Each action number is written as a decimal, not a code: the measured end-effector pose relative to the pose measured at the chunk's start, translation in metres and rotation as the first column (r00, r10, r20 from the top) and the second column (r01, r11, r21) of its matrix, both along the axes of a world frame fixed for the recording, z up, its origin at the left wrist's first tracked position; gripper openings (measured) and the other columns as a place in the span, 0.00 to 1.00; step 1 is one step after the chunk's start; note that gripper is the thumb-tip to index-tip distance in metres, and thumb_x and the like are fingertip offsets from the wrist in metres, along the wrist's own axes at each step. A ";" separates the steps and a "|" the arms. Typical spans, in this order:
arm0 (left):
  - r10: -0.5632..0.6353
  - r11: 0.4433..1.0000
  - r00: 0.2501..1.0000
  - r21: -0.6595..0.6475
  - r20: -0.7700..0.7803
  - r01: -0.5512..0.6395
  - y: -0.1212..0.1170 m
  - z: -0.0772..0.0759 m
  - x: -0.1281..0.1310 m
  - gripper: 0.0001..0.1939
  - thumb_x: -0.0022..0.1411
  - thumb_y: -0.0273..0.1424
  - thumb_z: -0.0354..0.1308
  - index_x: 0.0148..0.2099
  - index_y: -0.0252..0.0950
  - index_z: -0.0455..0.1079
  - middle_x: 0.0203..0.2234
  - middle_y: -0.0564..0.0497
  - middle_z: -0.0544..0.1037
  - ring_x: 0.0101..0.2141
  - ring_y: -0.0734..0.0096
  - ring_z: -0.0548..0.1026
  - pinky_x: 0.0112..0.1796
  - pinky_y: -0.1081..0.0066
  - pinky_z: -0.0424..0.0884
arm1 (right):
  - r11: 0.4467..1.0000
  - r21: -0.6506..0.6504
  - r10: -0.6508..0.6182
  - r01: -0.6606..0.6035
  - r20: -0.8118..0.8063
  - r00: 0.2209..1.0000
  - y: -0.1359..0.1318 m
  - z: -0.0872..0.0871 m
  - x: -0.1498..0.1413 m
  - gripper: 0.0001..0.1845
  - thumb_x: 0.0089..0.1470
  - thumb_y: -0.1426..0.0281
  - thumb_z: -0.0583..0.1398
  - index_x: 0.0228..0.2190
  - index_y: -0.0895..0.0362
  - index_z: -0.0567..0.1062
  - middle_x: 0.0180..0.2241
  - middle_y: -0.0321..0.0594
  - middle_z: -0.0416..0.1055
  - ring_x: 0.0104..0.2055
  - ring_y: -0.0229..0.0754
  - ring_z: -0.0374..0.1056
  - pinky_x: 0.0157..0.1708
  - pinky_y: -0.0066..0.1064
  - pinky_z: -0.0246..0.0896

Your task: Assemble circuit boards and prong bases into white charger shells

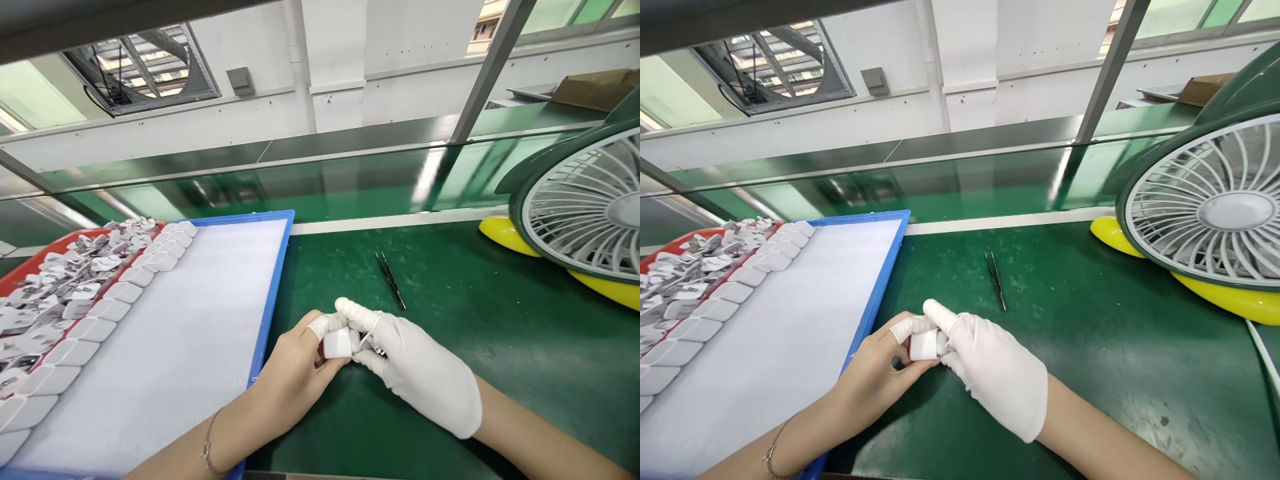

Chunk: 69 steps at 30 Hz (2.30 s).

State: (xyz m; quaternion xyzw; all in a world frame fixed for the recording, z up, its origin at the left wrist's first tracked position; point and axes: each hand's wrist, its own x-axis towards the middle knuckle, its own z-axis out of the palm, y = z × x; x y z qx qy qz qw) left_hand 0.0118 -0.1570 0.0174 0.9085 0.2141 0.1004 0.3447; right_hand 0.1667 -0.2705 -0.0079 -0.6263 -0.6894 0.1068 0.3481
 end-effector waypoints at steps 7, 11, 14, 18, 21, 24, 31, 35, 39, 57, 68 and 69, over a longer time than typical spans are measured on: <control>-0.085 0.996 0.996 -0.037 0.022 0.085 0.002 -0.001 -0.003 0.12 0.64 0.27 0.52 0.49 0.43 0.61 0.37 0.54 0.69 0.28 0.78 0.69 0.29 0.76 0.67 | 1.000 0.008 -0.009 0.009 -0.053 0.999 -0.001 0.001 0.001 0.35 0.55 0.79 0.54 0.61 0.56 0.49 0.32 0.39 0.68 0.30 0.43 0.67 0.28 0.36 0.68; -0.103 0.994 0.988 -0.024 0.115 0.107 0.010 0.004 -0.002 0.20 0.62 0.25 0.54 0.54 0.45 0.58 0.39 0.53 0.69 0.34 0.75 0.72 0.34 0.74 0.70 | 1.000 0.014 -0.025 0.028 -0.191 0.981 0.003 0.004 0.004 0.39 0.56 0.78 0.56 0.63 0.50 0.46 0.38 0.40 0.69 0.30 0.40 0.64 0.31 0.35 0.65; -0.156 0.988 0.966 0.029 0.205 0.153 0.013 0.012 -0.002 0.19 0.61 0.23 0.55 0.52 0.46 0.62 0.39 0.52 0.69 0.38 0.72 0.72 0.37 0.73 0.70 | 0.991 0.072 -0.087 0.116 -0.321 0.943 0.004 0.007 0.008 0.42 0.54 0.70 0.61 0.63 0.47 0.46 0.53 0.45 0.59 0.37 0.42 0.63 0.36 0.37 0.65; -0.085 0.994 0.930 -0.035 0.359 0.105 0.010 0.017 -0.003 0.20 0.58 0.24 0.59 0.52 0.44 0.65 0.35 0.52 0.70 0.34 0.72 0.72 0.35 0.71 0.69 | 0.979 0.108 -0.090 0.173 -0.533 0.842 0.001 0.009 0.012 0.38 0.51 0.57 0.63 0.58 0.49 0.54 0.52 0.45 0.60 0.39 0.44 0.63 0.39 0.40 0.64; 0.103 0.963 0.891 -0.270 0.442 0.023 0.005 0.016 0.000 0.16 0.58 0.26 0.60 0.48 0.41 0.66 0.36 0.51 0.72 0.35 0.70 0.73 0.35 0.70 0.70 | 0.968 0.178 -0.089 0.175 -0.407 0.909 0.002 0.008 0.004 0.14 0.57 0.63 0.59 0.44 0.51 0.66 0.40 0.40 0.67 0.36 0.43 0.64 0.36 0.38 0.63; 0.263 0.864 0.875 -0.503 0.406 -0.026 -0.002 0.017 0.004 0.12 0.56 0.29 0.62 0.43 0.39 0.67 0.35 0.51 0.75 0.35 0.70 0.74 0.36 0.70 0.71 | 0.899 0.390 -0.110 0.197 -0.234 0.966 0.009 0.006 -0.012 0.19 0.52 0.70 0.61 0.46 0.54 0.64 0.42 0.44 0.66 0.42 0.47 0.65 0.41 0.42 0.64; 0.288 0.801 0.891 -0.598 0.351 -0.023 -0.008 0.020 0.008 0.11 0.54 0.31 0.64 0.38 0.36 0.67 0.31 0.53 0.76 0.33 0.73 0.74 0.35 0.74 0.69 | 0.876 0.386 -0.109 0.290 -0.427 0.898 0.016 -0.001 -0.022 0.21 0.48 0.69 0.66 0.43 0.53 0.65 0.42 0.43 0.68 0.45 0.47 0.68 0.43 0.40 0.67; 0.263 0.776 0.903 -0.631 0.340 0.011 -0.005 0.019 0.007 0.11 0.54 0.32 0.64 0.37 0.36 0.66 0.30 0.53 0.75 0.33 0.74 0.73 0.35 0.75 0.68 | 0.902 0.328 -0.083 0.280 -0.506 0.858 0.014 -0.002 -0.020 0.23 0.45 0.69 0.68 0.42 0.53 0.66 0.42 0.42 0.68 0.47 0.48 0.67 0.45 0.42 0.66; 0.246 0.761 0.914 -0.648 0.323 0.025 -0.004 0.018 0.005 0.11 0.55 0.32 0.64 0.34 0.35 0.64 0.28 0.54 0.73 0.30 0.76 0.72 0.33 0.76 0.68 | 0.901 0.306 -0.088 0.307 -0.564 0.821 0.013 -0.002 -0.021 0.32 0.40 0.66 0.71 0.45 0.53 0.63 0.45 0.44 0.65 0.47 0.50 0.66 0.46 0.44 0.66; 0.215 0.585 0.962 -0.811 0.166 0.010 -0.004 0.014 0.006 0.13 0.56 0.34 0.62 0.33 0.35 0.60 0.25 0.56 0.71 0.21 0.77 0.73 0.21 0.76 0.73 | 0.967 0.245 0.001 0.066 -0.263 0.965 0.001 0.010 -0.016 0.23 0.55 0.74 0.60 0.51 0.48 0.64 0.47 0.38 0.69 0.49 0.43 0.66 0.49 0.36 0.63; 0.186 0.724 0.961 -0.689 0.203 0.006 0.004 0.017 0.004 0.14 0.54 0.35 0.63 0.33 0.36 0.60 0.26 0.55 0.74 0.23 0.75 0.74 0.24 0.75 0.73 | 0.960 0.275 0.056 0.047 -0.357 0.933 0.006 0.008 -0.017 0.20 0.54 0.70 0.61 0.47 0.51 0.64 0.47 0.43 0.67 0.52 0.48 0.63 0.52 0.43 0.60; 0.167 0.804 0.965 -0.594 0.203 -0.015 0.005 0.018 0.002 0.13 0.53 0.35 0.64 0.34 0.36 0.62 0.28 0.54 0.75 0.24 0.75 0.74 0.24 0.75 0.72 | 0.966 0.256 0.092 0.026 -0.438 0.894 0.006 0.007 -0.018 0.20 0.54 0.66 0.62 0.47 0.52 0.63 0.48 0.44 0.65 0.53 0.49 0.62 0.52 0.44 0.60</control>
